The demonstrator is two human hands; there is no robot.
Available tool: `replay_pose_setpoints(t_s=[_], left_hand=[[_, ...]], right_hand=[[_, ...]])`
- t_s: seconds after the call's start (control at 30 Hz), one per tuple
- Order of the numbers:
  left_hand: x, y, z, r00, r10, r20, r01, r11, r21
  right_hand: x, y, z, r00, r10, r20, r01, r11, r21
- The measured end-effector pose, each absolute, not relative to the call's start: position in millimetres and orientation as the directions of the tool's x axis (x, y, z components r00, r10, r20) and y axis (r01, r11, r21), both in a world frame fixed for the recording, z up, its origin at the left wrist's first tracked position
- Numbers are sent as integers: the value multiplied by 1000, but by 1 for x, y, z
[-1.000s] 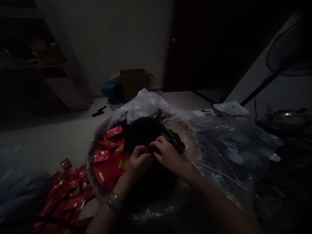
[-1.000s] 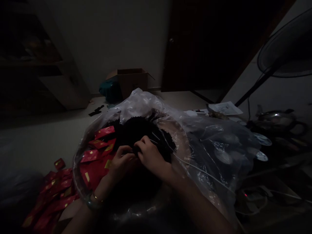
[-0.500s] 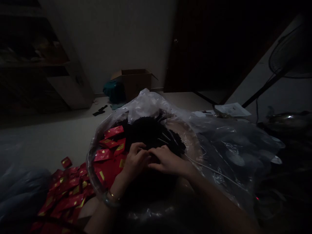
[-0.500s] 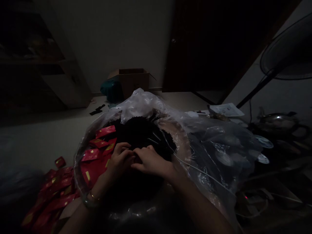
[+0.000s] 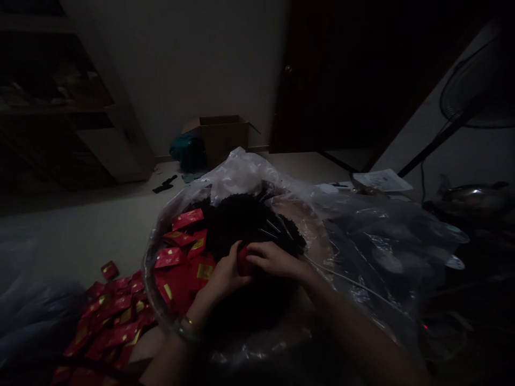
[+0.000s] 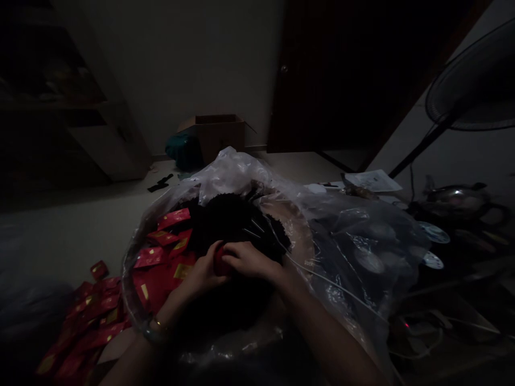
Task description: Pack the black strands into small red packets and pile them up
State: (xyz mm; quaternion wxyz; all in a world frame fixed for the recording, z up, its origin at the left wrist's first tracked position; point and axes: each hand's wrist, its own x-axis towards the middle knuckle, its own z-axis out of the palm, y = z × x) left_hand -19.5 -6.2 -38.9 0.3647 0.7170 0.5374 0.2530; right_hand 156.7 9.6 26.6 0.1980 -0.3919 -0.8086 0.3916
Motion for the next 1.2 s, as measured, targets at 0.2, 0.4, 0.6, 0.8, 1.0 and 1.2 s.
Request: replay_pose_setpoints(t_s=[0.2,0.4,0.6,0.8,1.0,1.2], left_hand=[[-15,-4,-30,209,973,97,532,-197,824],[-11,-7,-24,131,974,185,520,-227,824],[-12,-7,-32,129,971,203,579,-240,779],[-17,-3,-34,228,964,137,409,-222,885],[-17,-1,-32,275,961,11,339,-108,935],[-13,-1,-33,276,961,20,221,-83,972]], right_hand=[[163,5,43,-501,826,257,403,486,-776],[160,-6,47,-515,818,255,579,552,-601],[142,-10,26,-602,794,87,654,552,-518],[150,-1,27,-664,744,83,552,561,-616],[165,3,44,-630,770,98,473,481,-739],[163,3,39,-479,871,111,378,319,-869]])
